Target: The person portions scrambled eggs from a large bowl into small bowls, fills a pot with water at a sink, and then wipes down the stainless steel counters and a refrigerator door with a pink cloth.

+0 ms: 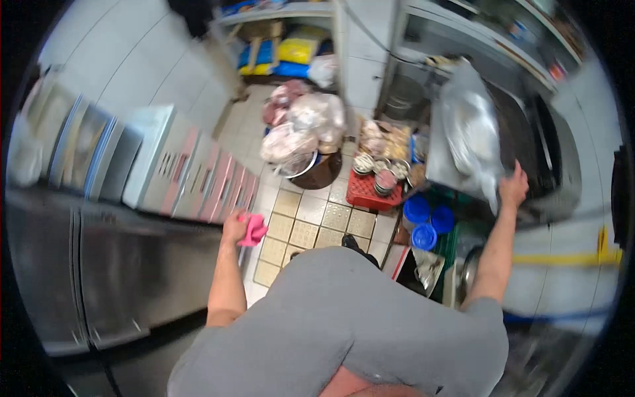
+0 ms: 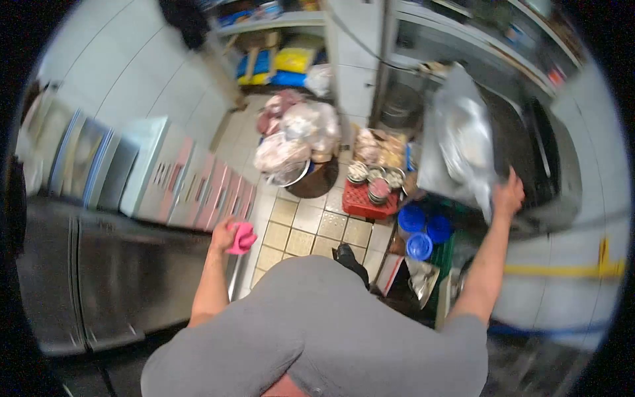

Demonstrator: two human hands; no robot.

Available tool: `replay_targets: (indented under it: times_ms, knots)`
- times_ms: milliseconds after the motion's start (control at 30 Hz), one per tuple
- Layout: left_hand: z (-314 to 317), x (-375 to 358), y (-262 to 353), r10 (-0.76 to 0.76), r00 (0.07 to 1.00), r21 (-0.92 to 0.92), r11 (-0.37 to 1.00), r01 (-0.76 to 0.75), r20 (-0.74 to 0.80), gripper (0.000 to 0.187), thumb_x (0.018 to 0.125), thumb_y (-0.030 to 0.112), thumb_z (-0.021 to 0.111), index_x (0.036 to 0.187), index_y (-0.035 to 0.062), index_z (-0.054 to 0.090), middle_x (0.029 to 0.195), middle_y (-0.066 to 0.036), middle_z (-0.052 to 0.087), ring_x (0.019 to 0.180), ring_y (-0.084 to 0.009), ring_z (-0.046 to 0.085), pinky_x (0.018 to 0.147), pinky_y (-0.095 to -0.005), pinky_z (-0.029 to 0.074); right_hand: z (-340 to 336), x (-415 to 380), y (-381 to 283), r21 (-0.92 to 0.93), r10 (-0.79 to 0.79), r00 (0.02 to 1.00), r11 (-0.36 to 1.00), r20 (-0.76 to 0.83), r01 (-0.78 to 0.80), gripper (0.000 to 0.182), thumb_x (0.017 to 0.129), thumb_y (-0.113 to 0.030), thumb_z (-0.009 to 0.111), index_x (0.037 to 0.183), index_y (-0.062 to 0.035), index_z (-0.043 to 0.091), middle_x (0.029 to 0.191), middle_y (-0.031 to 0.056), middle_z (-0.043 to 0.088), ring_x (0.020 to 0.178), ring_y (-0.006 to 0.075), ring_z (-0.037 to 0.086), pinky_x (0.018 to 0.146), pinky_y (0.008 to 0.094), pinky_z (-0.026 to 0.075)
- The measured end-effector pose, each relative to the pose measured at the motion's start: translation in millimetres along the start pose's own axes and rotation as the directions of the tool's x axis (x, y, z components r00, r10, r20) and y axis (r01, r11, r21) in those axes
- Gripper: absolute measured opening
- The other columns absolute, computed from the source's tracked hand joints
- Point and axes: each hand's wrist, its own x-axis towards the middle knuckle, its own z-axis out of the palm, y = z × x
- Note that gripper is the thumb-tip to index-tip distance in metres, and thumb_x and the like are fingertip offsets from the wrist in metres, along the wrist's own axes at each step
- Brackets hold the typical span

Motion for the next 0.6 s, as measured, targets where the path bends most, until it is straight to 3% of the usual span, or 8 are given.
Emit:
replay_targets:
  times_ms: [67,133,200,333,433,467,500,600]
  knots:
    - [41,-38,-198,-0.286,0.953,-0.206,0.943,0.263,-0.096,0.036,0.088,0.017,0.061,0.117,-0.0033,0.064,0.101,-0.02,0.07,0.086,-0.0286,0.069,0.078,-0.0394,0.056,49,42,24,-0.138,-0.215,0.976,0.967,0.014,0.215,0.059,0.078,-0.018,0.062,0.136,-0.0232,0.052,0.138,0.0088,0.054,0.127,0.0324,0.048,0.1,0.0473,0.046]
    - [29,-163,-217,-0.731,0.634,-0.716,0.299,0.63,0.253,0.021,0.092,0.013,0.054,0.095,-0.0029,0.066,0.082,-0.018,0.067,0.059,-0.0319,0.066,0.044,-0.0453,0.052,39,46,17,-0.073,-0.34,0.934,0.94,-0.109,0.333,0.038,0.08,-0.014,0.058,0.117,-0.0149,0.068,0.114,0.0093,0.069,0.108,0.0301,0.061,0.094,0.0406,0.049]
    - [21,-284,-234,-0.839,0.428,-0.613,0.15,0.776,0.336,0.02,0.09,0.007,0.05,0.083,-0.006,0.064,0.066,-0.022,0.061,0.057,-0.0351,0.064,0.042,-0.0501,0.048,61,60,37,0.051,-0.403,0.884,0.903,-0.238,0.426,0.036,0.083,-0.014,0.056,0.117,-0.0141,0.068,0.113,0.0109,0.069,0.104,0.0331,0.063,0.092,0.0418,0.049]
    - [31,-432,-223,-0.88,0.453,0.417,0.468,0.779,0.141,0.027,0.088,0.02,0.053,0.088,0.0057,0.076,0.089,-0.017,0.073,0.076,-0.0244,0.07,0.075,-0.0383,0.055,55,123,47,0.066,-0.271,0.836,0.938,-0.477,0.341,0.034,0.089,-0.014,0.048,0.118,-0.0089,0.066,0.115,0.0147,0.067,0.108,0.0361,0.061,0.092,0.0432,0.048]
    - [89,-495,-287,-0.934,0.335,-0.046,0.332,0.942,0.121,0.026,0.088,0.019,0.054,0.088,0.0059,0.077,0.09,-0.014,0.074,0.084,-0.0207,0.07,0.081,-0.0348,0.053,34,208,21,0.151,-0.225,0.798,0.919,-0.559,0.365,0.033,0.092,-0.015,0.046,0.118,-0.004,0.064,0.117,0.0171,0.066,0.108,0.0367,0.061,0.093,0.0422,0.047]
    - [28,-478,-141,-0.606,0.777,-0.196,0.752,0.63,0.171,0.027,0.088,0.021,0.055,0.088,0.0058,0.077,0.087,-0.012,0.074,0.082,-0.0205,0.07,0.078,-0.0361,0.054,7,224,-6,0.147,-0.237,0.797,0.915,-0.556,0.375,0.033,0.093,-0.016,0.047,0.118,-0.0027,0.064,0.118,0.0176,0.065,0.107,0.0368,0.061,0.094,0.0417,0.047]
    - [83,-475,-237,-0.944,0.176,-0.493,0.017,0.87,0.279,0.024,0.086,0.02,0.059,0.086,0.0051,0.077,0.085,-0.012,0.074,0.079,-0.0206,0.07,0.071,-0.0373,0.054,-5,245,-24,0.053,-0.315,0.781,0.913,-0.539,0.405,0.034,0.093,-0.018,0.048,0.119,-0.002,0.063,0.119,0.0179,0.065,0.108,0.0355,0.061,0.094,0.0402,0.047]
    - [71,-453,-231,-0.919,0.325,-0.402,0.39,0.828,-0.224,0.028,0.077,0.025,0.069,0.087,-0.0008,0.074,0.086,-0.019,0.072,0.079,-0.0304,0.07,0.071,-0.0452,0.055,-71,234,-112,0.123,-0.461,0.656,0.756,-0.597,0.643,0.039,0.089,-0.012,0.043,0.121,0.0011,0.062,0.122,0.0179,0.064,0.112,0.0353,0.06,0.099,0.0383,0.045]
